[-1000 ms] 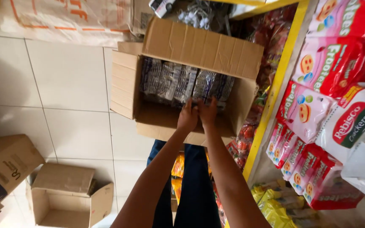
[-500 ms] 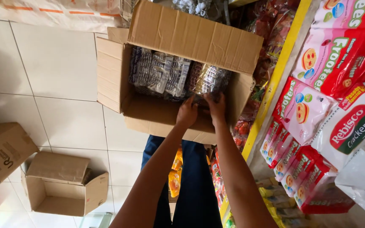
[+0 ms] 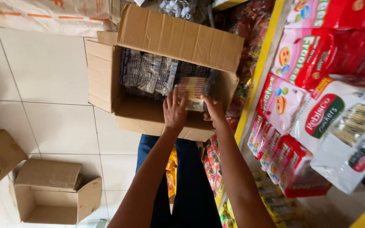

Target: The person repeatedly takes blue snack packages and small boxes of crackers from a cardboard box on the floor and places them onto a yellow store shelf. They arrange the items in rows, filling gaps in the display.

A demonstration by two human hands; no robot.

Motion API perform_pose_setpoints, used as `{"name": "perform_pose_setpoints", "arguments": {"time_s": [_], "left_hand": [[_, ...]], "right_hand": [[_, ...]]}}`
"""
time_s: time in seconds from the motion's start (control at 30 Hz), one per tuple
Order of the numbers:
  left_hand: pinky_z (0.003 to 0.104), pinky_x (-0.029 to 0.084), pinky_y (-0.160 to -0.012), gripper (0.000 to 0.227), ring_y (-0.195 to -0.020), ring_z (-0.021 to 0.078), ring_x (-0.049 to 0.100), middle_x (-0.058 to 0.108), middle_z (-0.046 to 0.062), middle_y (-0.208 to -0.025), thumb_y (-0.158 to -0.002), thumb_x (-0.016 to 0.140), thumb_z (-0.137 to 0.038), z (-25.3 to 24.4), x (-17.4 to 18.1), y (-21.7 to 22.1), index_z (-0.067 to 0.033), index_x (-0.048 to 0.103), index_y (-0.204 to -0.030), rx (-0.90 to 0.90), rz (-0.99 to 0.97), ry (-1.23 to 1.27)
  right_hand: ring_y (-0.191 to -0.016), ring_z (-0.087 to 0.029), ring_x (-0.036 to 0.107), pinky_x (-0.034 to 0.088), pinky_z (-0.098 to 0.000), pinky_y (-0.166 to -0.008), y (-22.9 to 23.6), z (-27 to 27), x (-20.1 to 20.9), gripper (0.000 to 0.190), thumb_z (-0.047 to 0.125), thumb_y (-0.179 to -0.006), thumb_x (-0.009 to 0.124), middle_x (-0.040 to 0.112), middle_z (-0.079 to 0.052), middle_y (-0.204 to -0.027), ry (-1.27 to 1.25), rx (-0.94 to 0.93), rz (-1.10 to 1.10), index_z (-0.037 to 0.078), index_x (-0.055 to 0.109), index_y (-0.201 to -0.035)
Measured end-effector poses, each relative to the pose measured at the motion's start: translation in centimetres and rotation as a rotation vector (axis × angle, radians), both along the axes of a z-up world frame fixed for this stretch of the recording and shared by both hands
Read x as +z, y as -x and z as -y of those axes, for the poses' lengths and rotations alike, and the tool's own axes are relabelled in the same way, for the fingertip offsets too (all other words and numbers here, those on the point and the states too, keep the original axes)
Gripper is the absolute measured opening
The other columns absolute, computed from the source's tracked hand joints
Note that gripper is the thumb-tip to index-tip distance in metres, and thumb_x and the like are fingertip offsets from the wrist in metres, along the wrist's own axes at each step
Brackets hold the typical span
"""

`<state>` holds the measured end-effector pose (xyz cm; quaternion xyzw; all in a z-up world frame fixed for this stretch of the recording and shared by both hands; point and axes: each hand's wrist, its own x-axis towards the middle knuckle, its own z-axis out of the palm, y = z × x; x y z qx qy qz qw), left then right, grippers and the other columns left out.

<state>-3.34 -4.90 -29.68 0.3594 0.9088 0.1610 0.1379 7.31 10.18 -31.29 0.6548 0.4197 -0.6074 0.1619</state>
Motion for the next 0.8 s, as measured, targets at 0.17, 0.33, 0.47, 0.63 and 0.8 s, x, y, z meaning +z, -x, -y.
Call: {"name": "perform_pose_setpoints", "arguments": {"time_s": [0.17, 0.33, 0.47, 0.63, 0.8], "left_hand": [[0.050, 0.049, -0.102, 0.077, -0.130, 0.0349, 0.053, 0.057, 0.009, -0.138, -0.069, 0.084, -0.024, 1.3, 2.8, 2.4, -0.0150, 0.055, -0.139, -0.041, 0.255, -0.038], [0.046, 0.051, -0.098, 0.084, -0.118, 0.0369, 0.060, 0.068, 0.014, -0.125, -0.065, 0.096, -0.034, 4.7, 2.3, 3.8, -0.0095, 0.060, -0.137, 0.132, 0.562, -0.183], [0.033, 0.056, -0.086, 0.072, -0.099, 0.0193, 0.068, 0.073, 0.010, -0.112, -0.075, 0.090, -0.034, 6.4, 5.4, 5.4, -0.0041, 0.060, -0.134, 0.250, 0.995, -0.352], [0.028, 0.057, -0.084, 0.053, -0.093, 0.0111, 0.067, 0.074, 0.005, -0.104, -0.083, 0.086, -0.025, 8.5, 11.3, 7.6, -0.0016, 0.065, -0.126, 0.227, 1.271, -0.466], [0.030, 0.055, -0.086, 0.049, -0.096, 0.0128, 0.067, 0.073, 0.005, -0.106, -0.084, 0.083, -0.025, 9.9, 17.3, 9.9, -0.0018, 0.067, -0.125, 0.155, 1.454, -0.471]], "right_hand": [[-0.051, -0.014, 0.057, 0.060, -0.0345, -0.052, -0.6, 0.1, 4.7, 0.061, 0.058, -0.088, 0.065, 0.068, -0.010, -0.078, 0.090, -0.143, -0.062, 0.008, 0.065, -0.124], [-0.060, -0.010, 0.060, 0.055, -0.0306, -0.057, -3.1, 2.5, 5.3, 0.053, 0.042, -0.091, 0.073, 0.071, -0.003, -0.101, -0.137, -0.134, -0.350, 0.009, 0.063, -0.131], [-0.059, -0.010, 0.060, 0.052, -0.0310, -0.054, -3.0, 4.1, 8.2, 0.051, 0.033, -0.088, 0.076, 0.067, 0.001, -0.096, -0.115, -0.144, -0.392, 0.012, 0.058, -0.132], [-0.062, -0.011, 0.058, 0.054, -0.0303, -0.058, -3.6, 5.9, 12.5, 0.045, 0.031, -0.095, 0.078, 0.058, 0.000, -0.083, -0.030, -0.092, -0.499, 0.002, 0.056, -0.122], [-0.060, -0.010, 0.058, 0.050, -0.0283, -0.052, -1.5, 7.3, 20.5, 0.060, 0.033, -0.083, 0.080, 0.066, -0.002, -0.082, -0.071, 0.010, -0.577, 0.014, 0.059, -0.136]]}}
